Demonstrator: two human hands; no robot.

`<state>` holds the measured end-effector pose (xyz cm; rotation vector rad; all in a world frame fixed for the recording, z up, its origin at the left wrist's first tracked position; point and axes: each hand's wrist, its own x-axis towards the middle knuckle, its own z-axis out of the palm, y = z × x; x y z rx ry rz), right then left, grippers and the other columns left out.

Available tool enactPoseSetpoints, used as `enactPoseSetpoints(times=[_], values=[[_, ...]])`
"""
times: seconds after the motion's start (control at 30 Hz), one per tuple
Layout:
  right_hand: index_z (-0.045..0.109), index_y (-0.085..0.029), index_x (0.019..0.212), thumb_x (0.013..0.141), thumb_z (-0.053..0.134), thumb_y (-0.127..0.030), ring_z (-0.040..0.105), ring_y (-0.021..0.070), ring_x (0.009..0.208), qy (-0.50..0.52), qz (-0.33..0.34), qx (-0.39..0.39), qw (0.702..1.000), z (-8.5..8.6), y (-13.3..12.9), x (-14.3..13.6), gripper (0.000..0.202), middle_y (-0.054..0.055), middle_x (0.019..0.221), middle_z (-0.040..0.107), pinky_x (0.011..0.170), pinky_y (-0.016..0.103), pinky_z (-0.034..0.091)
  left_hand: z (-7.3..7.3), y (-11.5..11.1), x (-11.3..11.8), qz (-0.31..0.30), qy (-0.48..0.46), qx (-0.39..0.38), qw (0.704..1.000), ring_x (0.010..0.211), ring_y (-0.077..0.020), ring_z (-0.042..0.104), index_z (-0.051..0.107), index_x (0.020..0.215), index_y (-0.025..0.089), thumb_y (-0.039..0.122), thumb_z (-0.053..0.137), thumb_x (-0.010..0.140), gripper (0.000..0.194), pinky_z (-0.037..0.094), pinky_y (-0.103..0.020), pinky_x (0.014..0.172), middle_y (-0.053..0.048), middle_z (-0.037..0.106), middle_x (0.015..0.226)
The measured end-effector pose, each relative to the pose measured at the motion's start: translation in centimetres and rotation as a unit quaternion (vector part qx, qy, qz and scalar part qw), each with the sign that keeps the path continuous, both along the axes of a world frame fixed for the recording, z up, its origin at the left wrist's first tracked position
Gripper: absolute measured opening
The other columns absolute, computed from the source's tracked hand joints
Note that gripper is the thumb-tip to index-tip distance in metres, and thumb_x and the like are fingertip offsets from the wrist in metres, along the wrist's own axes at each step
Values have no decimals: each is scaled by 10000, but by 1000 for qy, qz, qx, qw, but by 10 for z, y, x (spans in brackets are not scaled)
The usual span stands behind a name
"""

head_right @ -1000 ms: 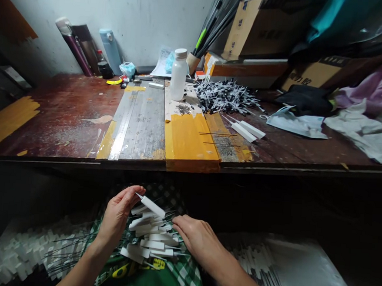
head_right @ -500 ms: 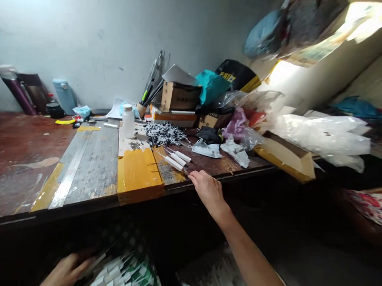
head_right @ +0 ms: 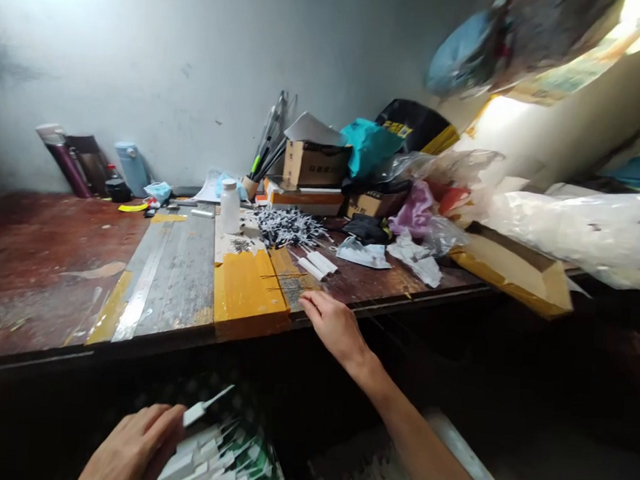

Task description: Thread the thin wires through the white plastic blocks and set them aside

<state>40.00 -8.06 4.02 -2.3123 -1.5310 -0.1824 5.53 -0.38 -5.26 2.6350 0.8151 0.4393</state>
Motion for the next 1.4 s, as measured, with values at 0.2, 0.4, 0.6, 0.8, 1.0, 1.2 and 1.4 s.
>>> enactPoseSetpoints(times=[0.2, 0.4, 0.6, 0.8, 1.0, 1.2, 1.4], values=[[647, -210, 1096, 995, 434, -265, 664, 167, 924, 256, 279, 57, 924, -14, -16, -81, 242, 52, 1012, 697, 816, 253, 554, 75, -30, 28, -13, -324, 39, 945, 669, -194, 624, 697, 1122, 331, 221, 628, 843, 308, 503, -274, 613, -70, 675, 794], [530, -203, 1332, 990, 434, -194, 585, 204, 1159, 207, 323, 126, 915, -33, -19, -109, 356, 94, 1242, 633, 997, 341, 507, 90, -15, 22, 154, -507, -124, 839, 817, -226, 647, 740, 958, 298, 243, 686, 800, 176, 520, -298, 726, -40, 701, 929], [610, -196, 1211, 1009, 389, -215, 659, 184, 936, 237, 327, 20, 915, -56, -21, -126, 301, 78, 1028, 692, 837, 301, 560, 35, -17, 33, 185, -448, -457, 746, 817, -226, 670, 718, 973, 180, 436, 728, 757, 336, 537, -296, 749, -71, 722, 897], [658, -235, 1068, 1014, 392, -286, 646, 166, 729, 206, 282, -98, 932, -91, -31, -121, 276, 28, 846, 674, 692, 266, 523, 5, 3, 25, 270, -494, -508, 652, 1051, -254, 650, 721, 1051, 158, 459, 698, 783, 404, 476, -363, 963, -109, 724, 1061], [620, -227, 889, 1008, 408, -325, 636, 159, 722, 200, 270, -122, 934, -96, -32, -119, 263, 11, 807, 649, 638, 247, 471, -5, 12, 25, 270, -486, -520, 649, 956, -219, 669, 752, 928, 152, 442, 706, 777, 330, 482, -345, 935, -87, 742, 955], [584, -231, 841, 989, 447, -371, 588, 138, 604, 212, 241, -120, 939, -98, -30, -118, 246, -6, 757, 610, 557, 234, 433, -11, 10, 30, 271, -477, -520, 655, 952, -231, 658, 754, 900, 144, 442, 708, 773, 327, 474, -357, 928, -93, 734, 940], [638, -247, 983, 1022, 357, -349, 631, 159, 701, 212, 267, -119, 932, -101, -34, -117, 301, 16, 798, 632, 635, 242, 465, -13, 9, 30, 261, -468, -515, 669, 948, -213, 646, 753, 906, 158, 428, 681, 804, 297, 462, -339, 928, -78, 730, 938]])
